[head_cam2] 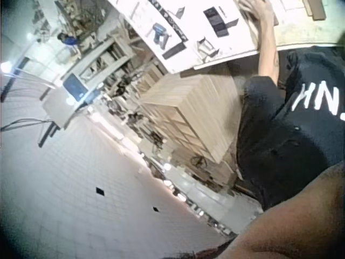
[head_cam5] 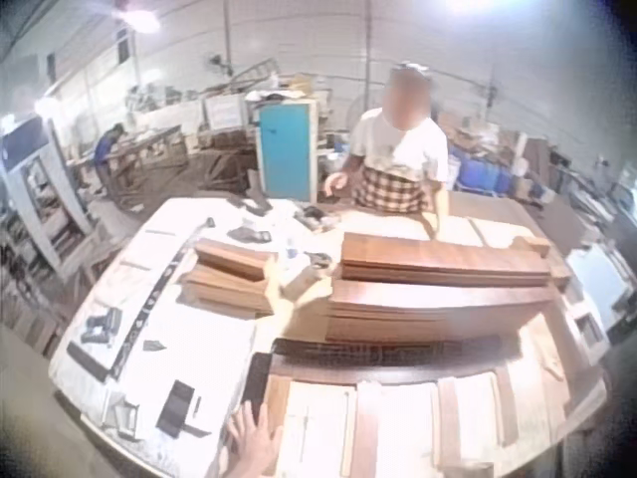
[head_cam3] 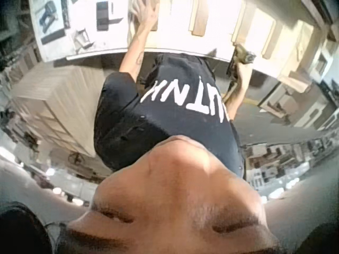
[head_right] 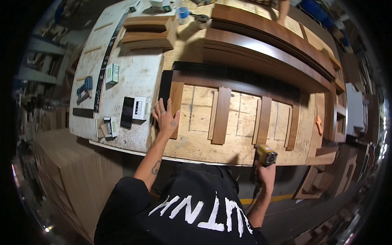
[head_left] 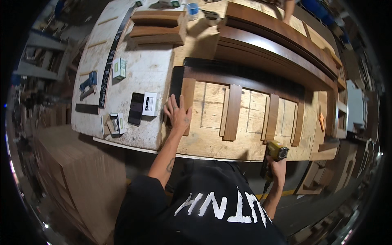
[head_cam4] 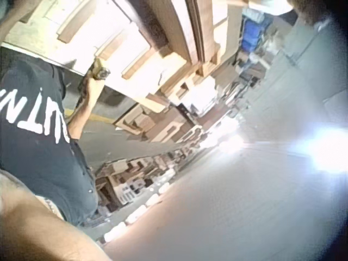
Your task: The person assembles a wooden frame by positioning and securing multiple wooden strips using a pneumatic nail gun. They align each strip along the frame edges and drive nails to attach them, working methodically around the structure.
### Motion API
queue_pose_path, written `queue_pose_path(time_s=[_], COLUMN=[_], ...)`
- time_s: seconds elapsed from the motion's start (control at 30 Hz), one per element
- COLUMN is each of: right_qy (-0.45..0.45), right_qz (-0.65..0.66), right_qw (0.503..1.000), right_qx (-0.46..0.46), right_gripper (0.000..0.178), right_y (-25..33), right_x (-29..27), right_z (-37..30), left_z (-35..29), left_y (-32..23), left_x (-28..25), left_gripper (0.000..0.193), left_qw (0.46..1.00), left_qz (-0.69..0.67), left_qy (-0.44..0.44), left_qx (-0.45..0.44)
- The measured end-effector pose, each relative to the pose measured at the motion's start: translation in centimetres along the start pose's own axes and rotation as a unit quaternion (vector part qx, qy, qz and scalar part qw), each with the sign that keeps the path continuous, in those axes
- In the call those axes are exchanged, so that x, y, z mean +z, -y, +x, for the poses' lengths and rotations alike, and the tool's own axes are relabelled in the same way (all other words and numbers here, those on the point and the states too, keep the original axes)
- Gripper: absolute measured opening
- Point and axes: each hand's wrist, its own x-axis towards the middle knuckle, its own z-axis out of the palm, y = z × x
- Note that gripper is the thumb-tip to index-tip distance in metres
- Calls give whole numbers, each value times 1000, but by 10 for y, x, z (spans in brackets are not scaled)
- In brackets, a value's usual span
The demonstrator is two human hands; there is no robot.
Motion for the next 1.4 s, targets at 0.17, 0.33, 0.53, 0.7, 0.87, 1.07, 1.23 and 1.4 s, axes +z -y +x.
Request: queue_pose_path(time_s=[0.17, 0.33, 0.53, 0.7, 0.87, 1.07, 1.23, 1.4], right_qy=[128, 193, 257, 272, 266, 282, 268, 281], right_qz=[-196, -304, -309, -402, -454, -444, -468, -464], right_qw=[969, 912, 874, 819, 770, 802, 787, 793], right_qx=[-83, -198, -274, -306, -360, -284, -301, -276], right_gripper=[28, 31, 27, 32, 32, 31, 32, 32], right_y=[95, 185, 233, 226, 227, 228, 230, 234], right_x=[72, 156, 255, 305, 325, 326, 329, 333], right_z=[32, 71, 120, 160, 168, 169, 166, 165], left_z=[34, 47, 48, 47, 45, 46, 45, 45], left_y=[-5, -11, -8, -6, -7, -8, -7, -6], left_x=[27, 33, 28, 34, 34, 34, 38, 38], left_gripper=[85, 85, 75, 74, 72, 73, 74, 74], left_qw=[998, 998, 997, 997, 997, 997, 997, 998], left_qz=[-36, -16, -51, -51, -35, -22, -31, -12], left_qy=[39, 30, 22, 23, 37, 33, 27, 28], left_qx=[-19, -53, -51, -61, -59, -59, -59, -53])
